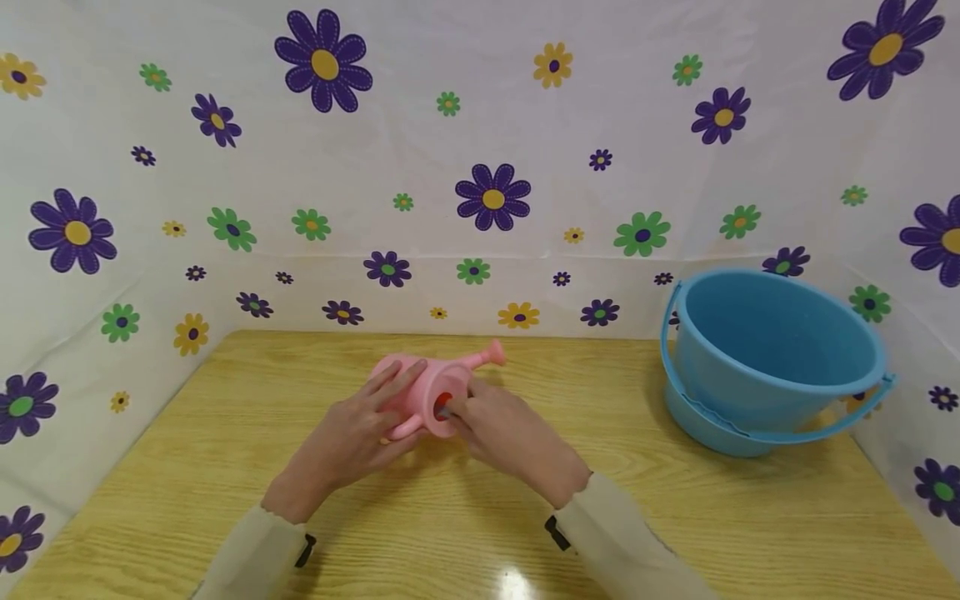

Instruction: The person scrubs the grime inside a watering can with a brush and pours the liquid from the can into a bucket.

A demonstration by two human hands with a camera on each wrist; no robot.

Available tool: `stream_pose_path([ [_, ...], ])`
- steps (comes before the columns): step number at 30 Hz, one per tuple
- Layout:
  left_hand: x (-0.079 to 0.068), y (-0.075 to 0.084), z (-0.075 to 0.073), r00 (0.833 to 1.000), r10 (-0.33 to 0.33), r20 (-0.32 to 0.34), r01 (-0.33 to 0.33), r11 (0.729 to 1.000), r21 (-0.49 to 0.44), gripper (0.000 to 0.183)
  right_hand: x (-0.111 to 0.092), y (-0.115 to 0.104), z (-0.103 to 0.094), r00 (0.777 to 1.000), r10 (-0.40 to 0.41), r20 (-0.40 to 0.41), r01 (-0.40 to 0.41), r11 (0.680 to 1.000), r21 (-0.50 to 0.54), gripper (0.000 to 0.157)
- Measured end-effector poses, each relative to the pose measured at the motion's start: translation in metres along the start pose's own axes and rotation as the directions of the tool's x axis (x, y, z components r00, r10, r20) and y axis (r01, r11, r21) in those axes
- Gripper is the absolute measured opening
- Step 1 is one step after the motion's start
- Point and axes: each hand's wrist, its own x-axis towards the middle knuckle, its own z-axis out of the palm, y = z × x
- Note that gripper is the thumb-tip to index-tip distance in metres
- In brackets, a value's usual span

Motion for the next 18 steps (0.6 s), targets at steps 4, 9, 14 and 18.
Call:
stream_pose_path([
  [4,-0.0003,-0.0003,0.0001,1.000,0.001,-0.006,-0.001,1.000,0.001,0.029,0.0044,0.0011,0.0041,1.000,0.011,0.011,-0.012,1.000,0.027,0.008],
  [9,-0.0006,-0.0012,0.0003,1.000,0.004,-0.012,-0.004,1.000,0.004,0.028,0.0081,0.0015,0.0084,0.998,0.054,0.016,-0.055,0.996,0.072,0.010],
  [14,-0.0009,-0.0013,-0.0001,1.000,0.005,0.001,-0.005,1.000,0.012,0.026,0.0094,0.0031,0.0098,0.994,0.104,0.036,-0.109,0.978,0.178,0.013],
  [18,-0.0009,-0.0013,-0.0004,1.000,-0.006,0.004,0.006,1.000,0.002,0.025,0.0085,0.0058,0.0083,0.986,0.157,0.056,-0.167,0.936,0.311,0.014],
])
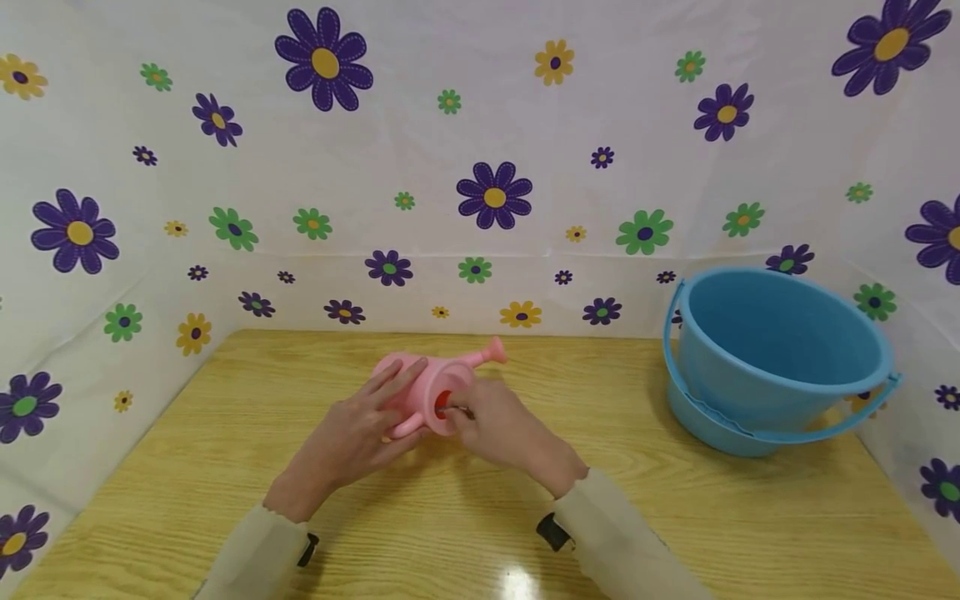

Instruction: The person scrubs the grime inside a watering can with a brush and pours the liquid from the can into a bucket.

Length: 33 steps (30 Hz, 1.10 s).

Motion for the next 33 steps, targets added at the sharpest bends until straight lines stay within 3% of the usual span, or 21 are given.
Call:
stream_pose_path([
  [5,0.001,0.000,0.000,1.000,-0.002,-0.004,0.002,1.000,-0.001,0.027,-0.004,0.003,-0.008,0.993,0.102,0.052,-0.108,0.983,0.147,0.018],
  [10,-0.001,-0.001,0.002,1.000,-0.004,-0.005,0.004,1.000,-0.012,0.029,-0.011,0.003,-0.018,0.961,0.242,0.137,-0.271,0.925,0.268,0.022],
  [15,-0.002,-0.003,0.002,1.000,-0.017,-0.010,0.016,0.999,-0.045,0.029,-0.018,0.005,-0.025,0.901,0.386,0.195,-0.433,0.800,0.416,0.026],
  [18,-0.003,-0.005,0.002,1.000,-0.017,-0.020,0.016,0.998,-0.068,0.029,-0.021,0.005,-0.026,0.875,0.423,0.234,-0.482,0.727,0.489,0.027],
  [28,-0.006,-0.008,0.003,1.000,-0.011,-0.029,0.007,0.992,-0.124,0.024,-0.019,0.012,-0.015,0.861,0.406,0.307,-0.496,0.534,0.684,0.030],
  [33,-0.006,-0.006,0.003,0.999,-0.014,-0.030,0.010,0.991,-0.136,0.023,-0.015,0.013,-0.005,0.839,0.424,0.342,-0.518,0.426,0.741,0.029],
])
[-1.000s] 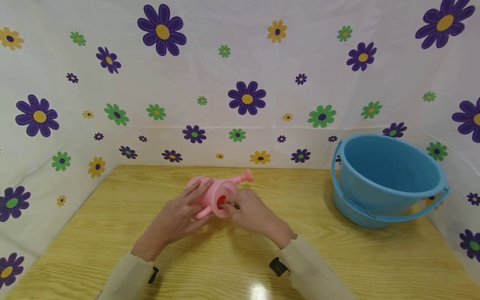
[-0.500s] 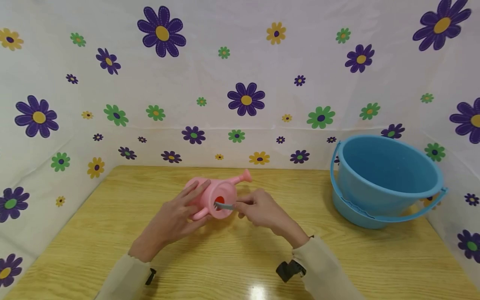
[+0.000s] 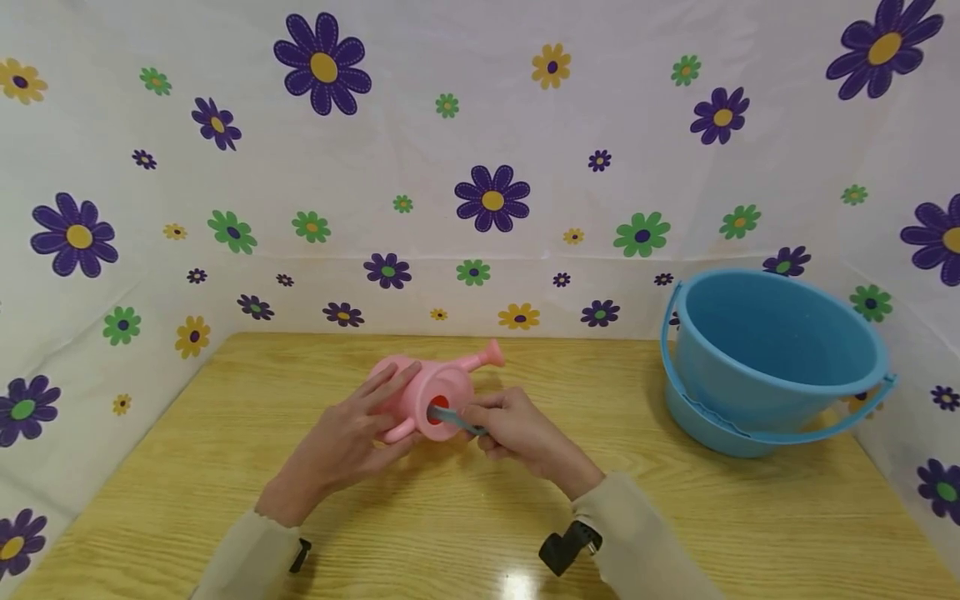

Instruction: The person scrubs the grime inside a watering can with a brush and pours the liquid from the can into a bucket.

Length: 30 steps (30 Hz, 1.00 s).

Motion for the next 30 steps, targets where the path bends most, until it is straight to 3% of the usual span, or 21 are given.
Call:
stream_pose_path([
  [6,0.001,0.003,0.000,1.000,-0.016,0.016,0.016,1.000,0.005,0.025,0.002,0.001,0.006,0.999,0.032,0.001,-0.032,0.998,0.059,0.030],
  [14,0.002,0.003,-0.002,1.000,-0.015,0.014,0.015,1.000,0.023,0.030,0.001,0.001,0.007,0.999,-0.032,-0.028,0.032,0.999,-0.025,0.026],
  [20,0.002,0.003,-0.001,1.000,-0.022,0.020,0.022,0.999,0.028,0.028,-0.004,-0.002,0.002,1.000,-0.010,0.023,0.010,1.000,-0.005,0.033],
  [30,0.002,0.003,-0.002,0.999,-0.032,0.031,0.031,0.999,0.025,0.026,-0.015,-0.003,-0.011,0.997,0.028,0.071,-0.033,0.996,0.081,0.029],
])
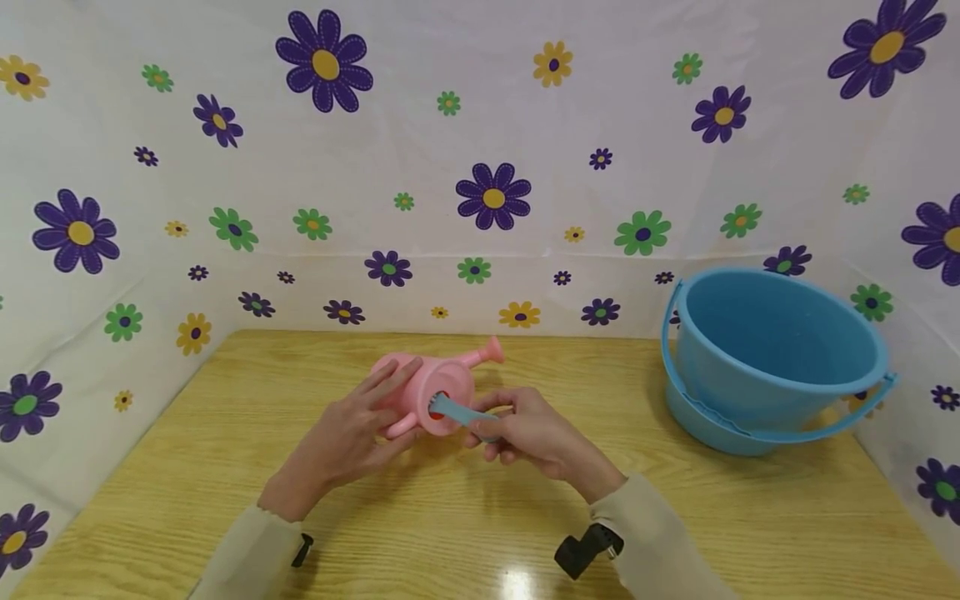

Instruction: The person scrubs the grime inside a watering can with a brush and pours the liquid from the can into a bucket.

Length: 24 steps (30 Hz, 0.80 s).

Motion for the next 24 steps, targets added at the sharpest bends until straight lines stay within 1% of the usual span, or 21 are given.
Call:
stream_pose_path([
  [6,0.000,-0.001,0.000,1.000,-0.007,-0.002,0.007,1.000,-0.011,0.025,0.005,0.004,0.001,1.000,-0.011,-0.008,0.011,0.999,0.032,0.022],
  [10,-0.001,-0.001,0.000,1.000,-0.009,-0.011,0.008,1.000,-0.014,0.025,0.012,0.004,0.006,1.000,-0.018,-0.024,0.019,0.999,0.038,0.027],
  [15,-0.001,-0.001,0.000,1.000,-0.001,-0.010,0.001,1.000,-0.010,0.026,0.021,0.005,0.012,0.999,-0.008,-0.038,0.011,0.997,0.082,0.032],
  [24,-0.001,-0.001,0.000,1.000,0.016,-0.015,-0.017,1.000,-0.018,0.024,0.031,0.006,0.020,0.999,-0.008,-0.049,0.014,0.993,0.120,0.022],
])
